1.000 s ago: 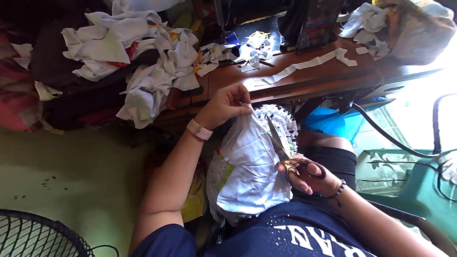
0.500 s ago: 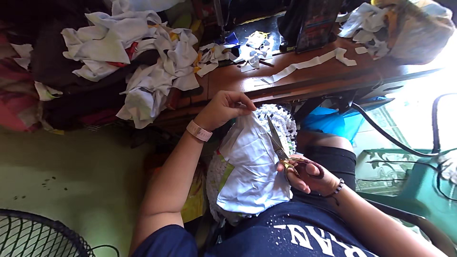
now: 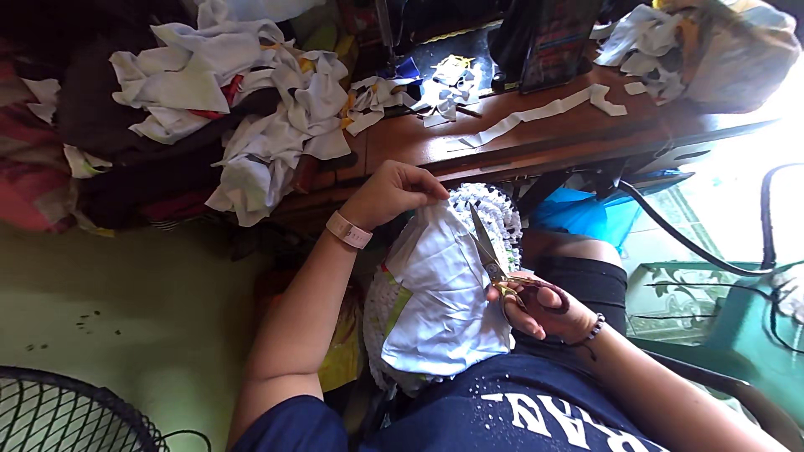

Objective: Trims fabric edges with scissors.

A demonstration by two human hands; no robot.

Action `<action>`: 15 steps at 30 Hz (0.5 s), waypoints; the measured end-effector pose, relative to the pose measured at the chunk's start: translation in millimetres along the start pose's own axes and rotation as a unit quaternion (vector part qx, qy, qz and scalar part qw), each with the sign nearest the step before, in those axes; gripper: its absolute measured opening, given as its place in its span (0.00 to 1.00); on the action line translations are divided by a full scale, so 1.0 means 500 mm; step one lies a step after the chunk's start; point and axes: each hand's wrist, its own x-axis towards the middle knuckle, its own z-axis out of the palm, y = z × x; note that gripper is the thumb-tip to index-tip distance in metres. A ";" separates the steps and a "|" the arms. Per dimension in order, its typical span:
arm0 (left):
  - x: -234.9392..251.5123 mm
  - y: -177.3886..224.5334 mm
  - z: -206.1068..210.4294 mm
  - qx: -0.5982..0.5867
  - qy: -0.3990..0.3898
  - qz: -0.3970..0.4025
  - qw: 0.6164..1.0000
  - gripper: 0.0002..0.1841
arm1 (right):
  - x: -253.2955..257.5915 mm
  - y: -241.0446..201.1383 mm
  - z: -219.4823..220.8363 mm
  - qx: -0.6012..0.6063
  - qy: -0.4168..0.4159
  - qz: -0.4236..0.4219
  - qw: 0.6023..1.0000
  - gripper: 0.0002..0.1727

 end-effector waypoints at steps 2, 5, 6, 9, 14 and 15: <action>-0.001 0.003 0.002 0.002 0.009 -0.007 1.000 0.09 | 0.000 0.001 -0.001 0.001 -0.001 -0.002 1.000 0.34; -0.003 0.004 0.004 0.001 0.018 -0.013 1.000 0.09 | -0.001 0.002 -0.001 -0.001 0.000 -0.003 1.000 0.34; -0.003 0.003 0.005 -0.003 0.022 -0.016 1.000 0.08 | -0.001 0.001 -0.001 -0.001 -0.001 -0.003 1.000 0.34; -0.006 0.007 0.012 -0.026 0.038 -0.028 0.999 0.07 | 0.000 0.001 -0.001 -0.001 -0.001 -0.002 1.000 0.34; -0.009 0.020 0.039 -0.038 0.094 -0.059 0.993 0.10 | 0.000 0.001 -0.002 -0.002 -0.002 -0.001 1.000 0.34; -0.010 0.021 0.043 -0.039 0.101 -0.061 0.992 0.11 | 0.000 0.001 -0.001 -0.002 -0.002 -0.001 1.000 0.34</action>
